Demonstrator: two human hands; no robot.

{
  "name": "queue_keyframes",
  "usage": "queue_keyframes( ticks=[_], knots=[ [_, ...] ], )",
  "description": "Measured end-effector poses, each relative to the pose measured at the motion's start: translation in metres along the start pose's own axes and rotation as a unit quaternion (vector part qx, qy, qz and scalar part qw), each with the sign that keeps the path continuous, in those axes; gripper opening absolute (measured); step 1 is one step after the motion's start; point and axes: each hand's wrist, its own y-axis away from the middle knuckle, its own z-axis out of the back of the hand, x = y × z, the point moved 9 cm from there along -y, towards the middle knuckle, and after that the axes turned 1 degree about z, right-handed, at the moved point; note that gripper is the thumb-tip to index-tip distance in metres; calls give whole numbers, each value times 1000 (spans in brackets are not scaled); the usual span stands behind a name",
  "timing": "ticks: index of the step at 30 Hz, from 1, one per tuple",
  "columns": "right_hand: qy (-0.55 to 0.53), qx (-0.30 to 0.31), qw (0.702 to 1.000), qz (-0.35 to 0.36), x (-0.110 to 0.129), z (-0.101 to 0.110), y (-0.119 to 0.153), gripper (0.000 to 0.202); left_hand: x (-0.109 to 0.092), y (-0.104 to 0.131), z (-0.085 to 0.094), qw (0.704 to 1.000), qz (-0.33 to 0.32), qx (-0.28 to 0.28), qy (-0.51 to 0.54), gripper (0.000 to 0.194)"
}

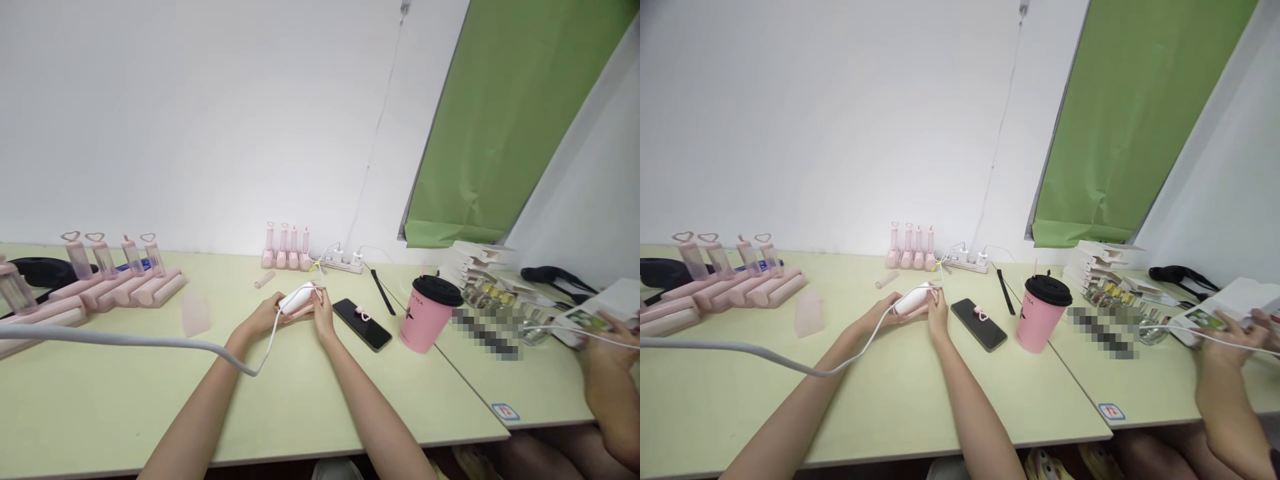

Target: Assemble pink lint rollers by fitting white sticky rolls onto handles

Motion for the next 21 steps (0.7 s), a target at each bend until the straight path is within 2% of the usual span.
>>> queue_keyframes(
  ticks=[3, 5, 7, 9, 11, 15, 18, 21],
  knots=[
    [11, 14, 1000, 16, 6, -4, 4, 51, -18, 0, 11, 984, -34, -91, -147, 79],
    [10, 39, 998, 43, 14, -11, 9, 47, -39, 4, 15, 970, -85, -136, -182, 93],
    [7, 80, 994, 75, 23, -21, 15, 42, -55, 8, 9, 970, -119, -119, -177, 94],
    [22, 111, 989, 95, 28, -28, 20, 40, -63, 11, 1, 979, -116, -73, -150, 87],
    [75, 113, 987, 92, 28, -28, 23, 41, -64, 13, -3, 988, -91, -45, -118, 79],
    [174, 24, 979, 101, 35, -12, 24, 37, -56, 11, -5, 994, -45, -54, -84, 70],
    [163, -14, 980, 113, 41, -7, 24, 34, -44, 5, -10, 996, -19, -48, -75, 63],
    [141, -22, 986, 86, 34, -7, 22, 34, -35, -3, -21, 998, -18, -27, -58, 54]
  ],
)
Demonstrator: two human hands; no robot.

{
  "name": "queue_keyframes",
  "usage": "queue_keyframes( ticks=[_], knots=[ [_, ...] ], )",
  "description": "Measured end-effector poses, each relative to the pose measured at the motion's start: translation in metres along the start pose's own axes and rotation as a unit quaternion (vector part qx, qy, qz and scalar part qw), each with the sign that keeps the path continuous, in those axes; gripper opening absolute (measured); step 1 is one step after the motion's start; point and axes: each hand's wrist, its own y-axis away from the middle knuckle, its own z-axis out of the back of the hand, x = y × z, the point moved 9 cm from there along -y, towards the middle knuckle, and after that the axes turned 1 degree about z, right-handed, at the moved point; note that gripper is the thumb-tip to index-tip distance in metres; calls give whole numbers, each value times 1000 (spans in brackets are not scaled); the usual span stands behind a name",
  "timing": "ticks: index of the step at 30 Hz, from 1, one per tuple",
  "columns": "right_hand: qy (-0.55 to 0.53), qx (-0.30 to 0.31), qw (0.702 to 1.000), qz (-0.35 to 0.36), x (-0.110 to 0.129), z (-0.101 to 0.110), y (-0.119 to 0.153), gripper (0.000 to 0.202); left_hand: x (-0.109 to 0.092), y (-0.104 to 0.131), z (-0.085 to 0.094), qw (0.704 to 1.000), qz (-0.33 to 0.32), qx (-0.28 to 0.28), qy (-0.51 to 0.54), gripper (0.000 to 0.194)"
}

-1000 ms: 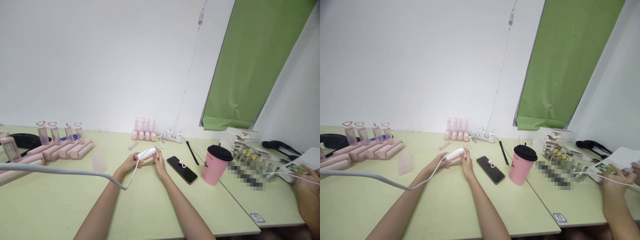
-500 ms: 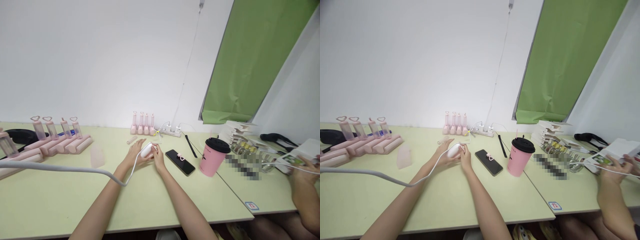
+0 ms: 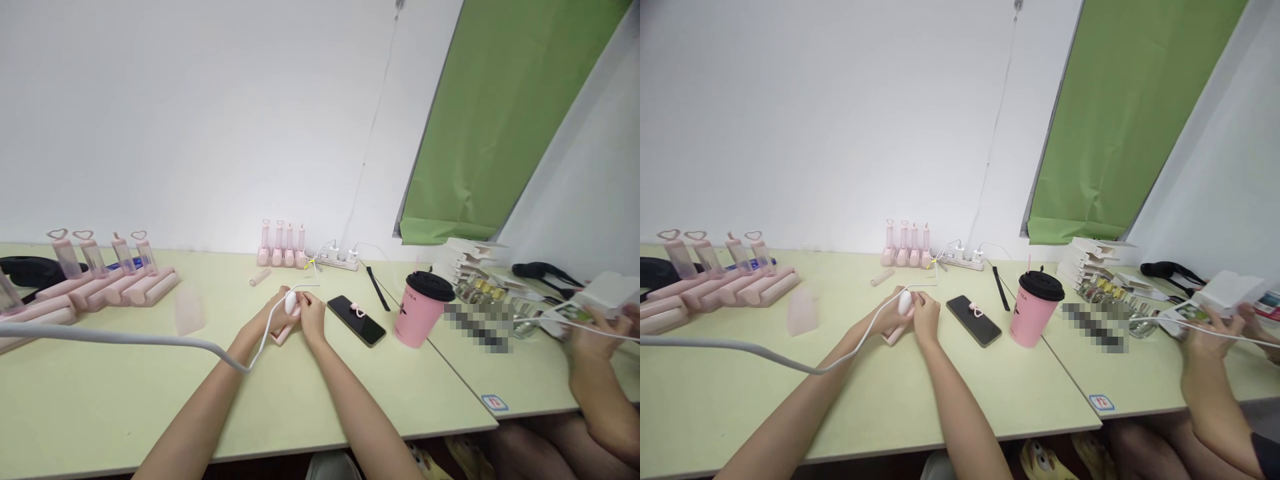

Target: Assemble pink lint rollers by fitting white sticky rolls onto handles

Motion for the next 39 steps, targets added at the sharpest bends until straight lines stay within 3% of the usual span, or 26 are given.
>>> queue_keyframes(
  ticks=[5, 10, 19, 26, 39],
  knots=[
    [4, -18, 999, -33, -13, 4, -3, 39, 0, -8, -16, 1000, -2, 21, -8, 43],
    [3, -39, 997, -66, -25, 8, -5, 39, -9, -4, -17, 999, 34, 25, -8, 35],
    [-13, -48, 994, -93, -36, 4, -5, 32, -9, 1, -13, 997, 70, 17, 8, 46],
    [-9, -49, 995, -88, -31, 6, -5, 29, -14, 10, -10, 994, 106, 10, 16, 42],
    [-7, -49, 995, -92, -32, 7, -6, 27, -13, 10, -14, 993, 118, 24, -15, 49]
  ],
)
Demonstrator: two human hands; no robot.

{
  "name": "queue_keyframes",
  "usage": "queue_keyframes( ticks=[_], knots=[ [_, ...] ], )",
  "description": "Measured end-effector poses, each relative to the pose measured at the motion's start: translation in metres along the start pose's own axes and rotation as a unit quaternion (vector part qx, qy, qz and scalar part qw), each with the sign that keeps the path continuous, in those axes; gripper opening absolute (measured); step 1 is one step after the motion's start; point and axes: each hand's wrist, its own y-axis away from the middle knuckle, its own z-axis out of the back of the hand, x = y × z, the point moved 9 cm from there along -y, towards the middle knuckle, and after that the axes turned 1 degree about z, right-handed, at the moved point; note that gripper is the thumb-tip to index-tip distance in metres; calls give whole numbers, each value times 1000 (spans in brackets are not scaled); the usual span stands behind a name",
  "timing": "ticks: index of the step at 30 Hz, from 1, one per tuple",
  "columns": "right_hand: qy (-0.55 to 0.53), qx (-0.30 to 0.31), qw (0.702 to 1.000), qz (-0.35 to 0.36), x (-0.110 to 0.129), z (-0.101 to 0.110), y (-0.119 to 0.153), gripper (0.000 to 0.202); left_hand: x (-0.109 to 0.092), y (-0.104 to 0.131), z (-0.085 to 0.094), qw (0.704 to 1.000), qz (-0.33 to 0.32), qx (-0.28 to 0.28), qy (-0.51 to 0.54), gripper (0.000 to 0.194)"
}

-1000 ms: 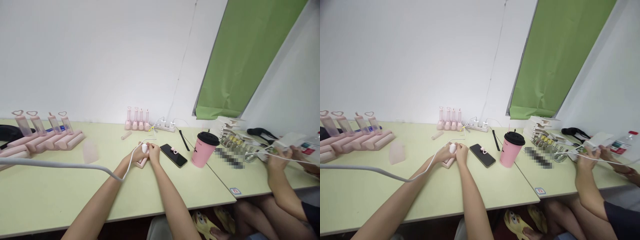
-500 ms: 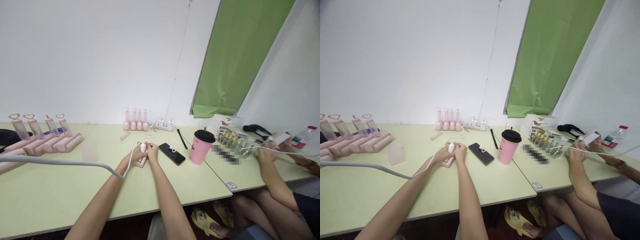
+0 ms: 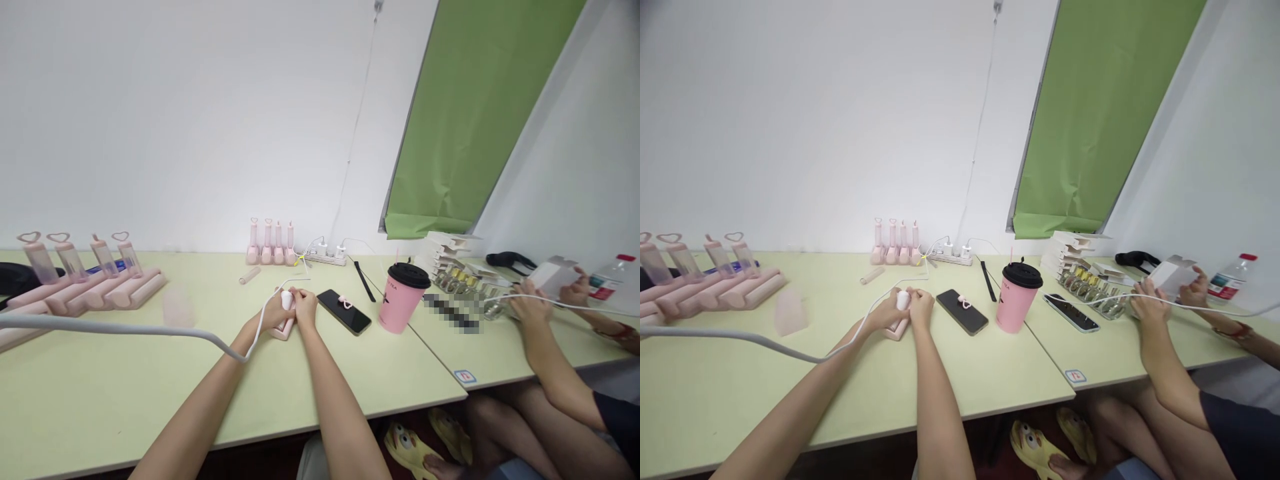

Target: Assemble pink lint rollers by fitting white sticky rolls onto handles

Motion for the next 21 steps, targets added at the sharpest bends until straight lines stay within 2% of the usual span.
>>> queue_keyframes(
  ticks=[9, 14, 17, 21],
  knots=[
    [7, -10, 1000, 14, 2, 3, 0, 32, 0, -2, -2, 1000, -21, 4, -3, 45],
    [-17, -5, 999, 40, 6, 1, 5, 38, 5, 1, -3, 1000, -13, 11, 15, 51],
    [-15, -14, 999, 35, 4, 3, 4, 45, 1, 3, -6, 999, -19, 22, 14, 54],
    [-16, 3, 999, 42, 4, 0, 0, 48, -3, 5, -2, 999, -24, 1, 34, 56]
  ],
)
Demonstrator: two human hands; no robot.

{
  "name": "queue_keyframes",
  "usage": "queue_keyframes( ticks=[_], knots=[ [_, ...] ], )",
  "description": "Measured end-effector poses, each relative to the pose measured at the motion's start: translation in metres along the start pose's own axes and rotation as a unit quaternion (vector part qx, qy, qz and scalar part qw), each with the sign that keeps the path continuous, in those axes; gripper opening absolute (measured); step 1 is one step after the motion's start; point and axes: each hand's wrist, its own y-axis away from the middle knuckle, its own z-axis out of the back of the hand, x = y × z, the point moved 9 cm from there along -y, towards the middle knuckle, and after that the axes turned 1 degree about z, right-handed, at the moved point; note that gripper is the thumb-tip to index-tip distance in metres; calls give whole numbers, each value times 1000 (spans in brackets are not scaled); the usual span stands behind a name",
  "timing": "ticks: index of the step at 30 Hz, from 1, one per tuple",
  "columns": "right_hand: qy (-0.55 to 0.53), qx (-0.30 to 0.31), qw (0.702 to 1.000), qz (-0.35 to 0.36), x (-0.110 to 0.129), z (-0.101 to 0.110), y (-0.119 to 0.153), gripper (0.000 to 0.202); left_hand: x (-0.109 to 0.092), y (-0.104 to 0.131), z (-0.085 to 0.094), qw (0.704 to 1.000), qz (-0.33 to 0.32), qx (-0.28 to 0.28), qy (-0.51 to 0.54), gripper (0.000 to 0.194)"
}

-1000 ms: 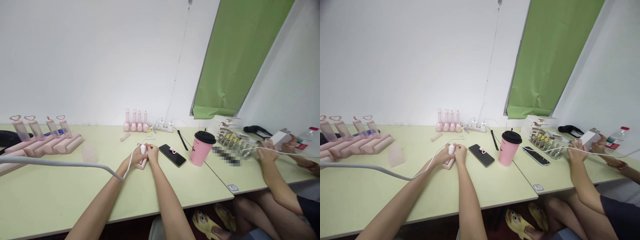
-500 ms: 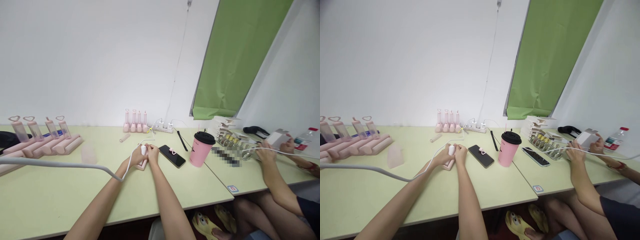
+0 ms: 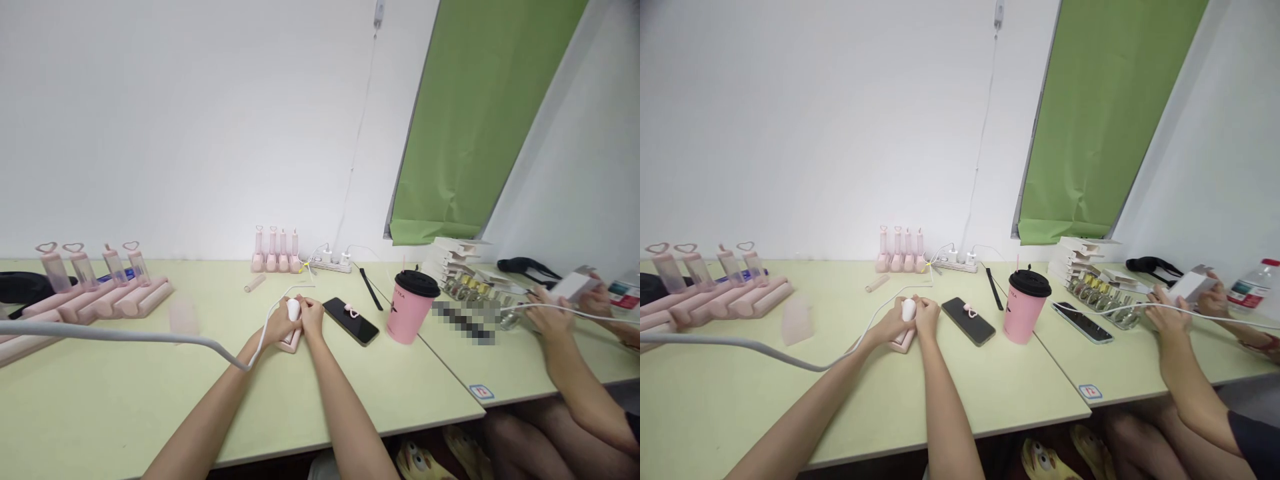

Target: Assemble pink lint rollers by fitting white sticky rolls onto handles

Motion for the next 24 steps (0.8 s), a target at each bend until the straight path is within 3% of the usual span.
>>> queue_keyframes(
  ticks=[7, 14, 18, 20, 22, 24],
  knots=[
    [-19, 60, 998, -16, -9, -14, -5, 50, 9, 4, 7, 999, 37, -18, 30, 80],
    [-19, 87, 994, -56, -23, -21, -6, 58, 2, -1, 6, 998, -39, -26, 37, 57],
    [-40, 107, 993, -37, -13, -25, -4, 54, 14, -7, 2, 994, -17, -6, 111, 65],
    [2, 84, 996, -19, -3, -15, -3, 51, 28, -13, 2, 988, 16, -11, 155, 73],
    [116, 23, 993, -12, 7, 6, -3, 47, 47, -20, 7, 976, 59, -37, 208, 84],
    [248, -42, 968, -9, 15, 30, -2, 43, 67, -25, 16, 950, 103, -80, 285, 92]
  ],
)
